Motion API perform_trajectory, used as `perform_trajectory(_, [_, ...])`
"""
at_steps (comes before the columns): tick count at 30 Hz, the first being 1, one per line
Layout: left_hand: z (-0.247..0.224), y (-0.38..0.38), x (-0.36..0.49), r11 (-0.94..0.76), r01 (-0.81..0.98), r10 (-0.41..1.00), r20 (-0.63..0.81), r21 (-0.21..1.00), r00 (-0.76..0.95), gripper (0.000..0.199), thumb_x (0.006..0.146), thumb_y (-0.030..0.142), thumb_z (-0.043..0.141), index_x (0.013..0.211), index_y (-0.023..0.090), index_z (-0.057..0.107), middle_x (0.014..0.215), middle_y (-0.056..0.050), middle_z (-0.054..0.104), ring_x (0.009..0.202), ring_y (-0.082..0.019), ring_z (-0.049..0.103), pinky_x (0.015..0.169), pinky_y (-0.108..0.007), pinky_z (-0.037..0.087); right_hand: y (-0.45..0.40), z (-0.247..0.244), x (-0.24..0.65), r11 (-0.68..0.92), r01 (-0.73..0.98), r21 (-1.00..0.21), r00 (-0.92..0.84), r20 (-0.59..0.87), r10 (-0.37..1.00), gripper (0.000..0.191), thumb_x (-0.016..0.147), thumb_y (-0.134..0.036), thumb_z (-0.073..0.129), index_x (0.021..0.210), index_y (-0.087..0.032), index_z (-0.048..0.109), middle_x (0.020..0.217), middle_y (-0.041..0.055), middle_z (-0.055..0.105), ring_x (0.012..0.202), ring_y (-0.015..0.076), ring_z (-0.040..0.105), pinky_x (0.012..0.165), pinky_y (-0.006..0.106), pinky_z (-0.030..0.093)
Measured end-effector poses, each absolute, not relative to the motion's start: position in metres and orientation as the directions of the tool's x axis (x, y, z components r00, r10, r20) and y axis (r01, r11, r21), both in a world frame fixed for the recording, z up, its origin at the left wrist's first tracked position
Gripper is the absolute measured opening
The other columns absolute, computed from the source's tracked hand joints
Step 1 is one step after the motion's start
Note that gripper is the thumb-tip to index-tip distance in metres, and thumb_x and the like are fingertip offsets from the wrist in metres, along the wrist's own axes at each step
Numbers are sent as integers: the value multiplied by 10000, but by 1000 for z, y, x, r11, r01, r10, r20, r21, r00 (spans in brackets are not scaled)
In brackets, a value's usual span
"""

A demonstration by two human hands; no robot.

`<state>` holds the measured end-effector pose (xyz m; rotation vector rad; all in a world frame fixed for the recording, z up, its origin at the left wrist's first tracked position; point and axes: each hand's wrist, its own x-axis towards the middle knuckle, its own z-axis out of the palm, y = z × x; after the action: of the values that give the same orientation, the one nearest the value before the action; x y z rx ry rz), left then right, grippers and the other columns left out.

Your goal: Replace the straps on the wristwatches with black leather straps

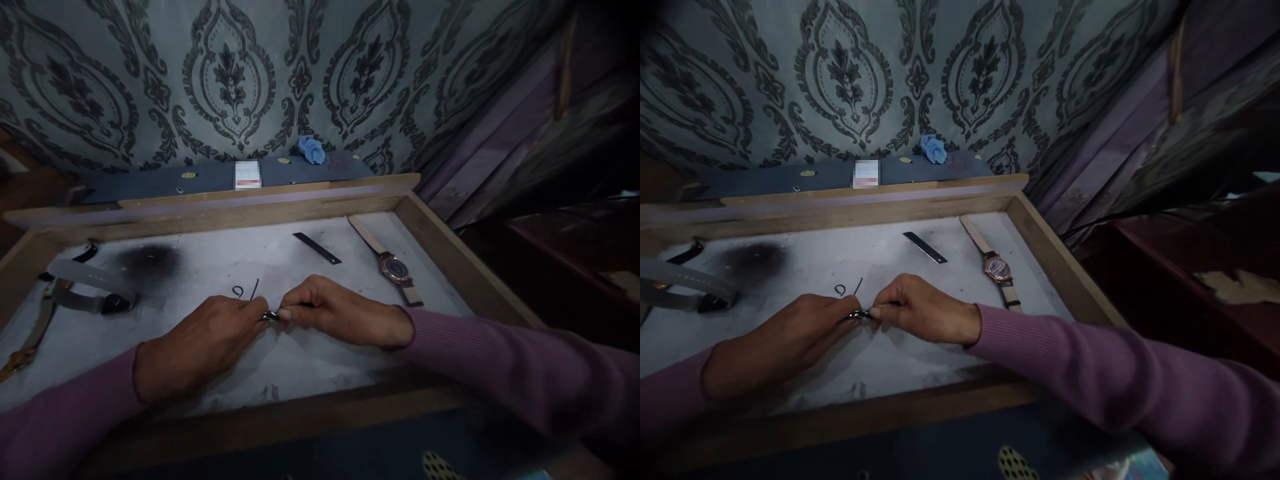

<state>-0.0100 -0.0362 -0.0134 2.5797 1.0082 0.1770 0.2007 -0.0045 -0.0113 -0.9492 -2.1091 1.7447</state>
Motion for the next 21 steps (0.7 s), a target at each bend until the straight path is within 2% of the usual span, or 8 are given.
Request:
perform_trajectory(5, [-24,-37,-12,-721,612,659,49,325,750,255,966,202,304,791,172,487,536,38,475,418,-105,394,433,-255,243,-5,-12,199,50,344,-938,-753,-244,611,256,891,-217,500,768,-75,674,688,24,586,670,105,506,631,229,418])
perform_trajectory(9, [-28,-39,-14,-747,610,646,71,263,760,204,956,174,351,789,179,467,533,47,462,417,-102,392,428,-256,250,-5,-12,198,69,365,-928,-746,-248,618,255,892,-200,496,761,-75,676,703,38,616,686,117,535,652,241,442])
perform_trajectory(16, [-27,-40,-15,-828,549,559,118,111,821,225,926,66,325,791,172,471,573,30,487,448,-116,415,435,-259,312,-7,-14,197,102,369,-924,-750,-231,619,248,898,-193,488,789,-85,684,736,44,649,714,120,566,689,246,455])
perform_trajectory(18, [-27,-39,-15,-816,562,576,108,138,810,219,927,83,329,790,173,475,562,33,480,440,-114,402,433,-256,294,-7,-15,197,90,358,-929,-754,-231,615,248,896,-197,495,791,-78,685,749,50,653,727,126,567,703,252,455])
perform_trajectory(21, [-25,-38,-13,-724,591,649,63,355,758,195,943,153,345,806,172,483,530,62,425,416,-96,363,433,-242,252,-5,-15,198,62,329,-942,-764,-227,604,271,896,-234,506,776,-71,685,705,34,619,681,114,524,663,242,433])
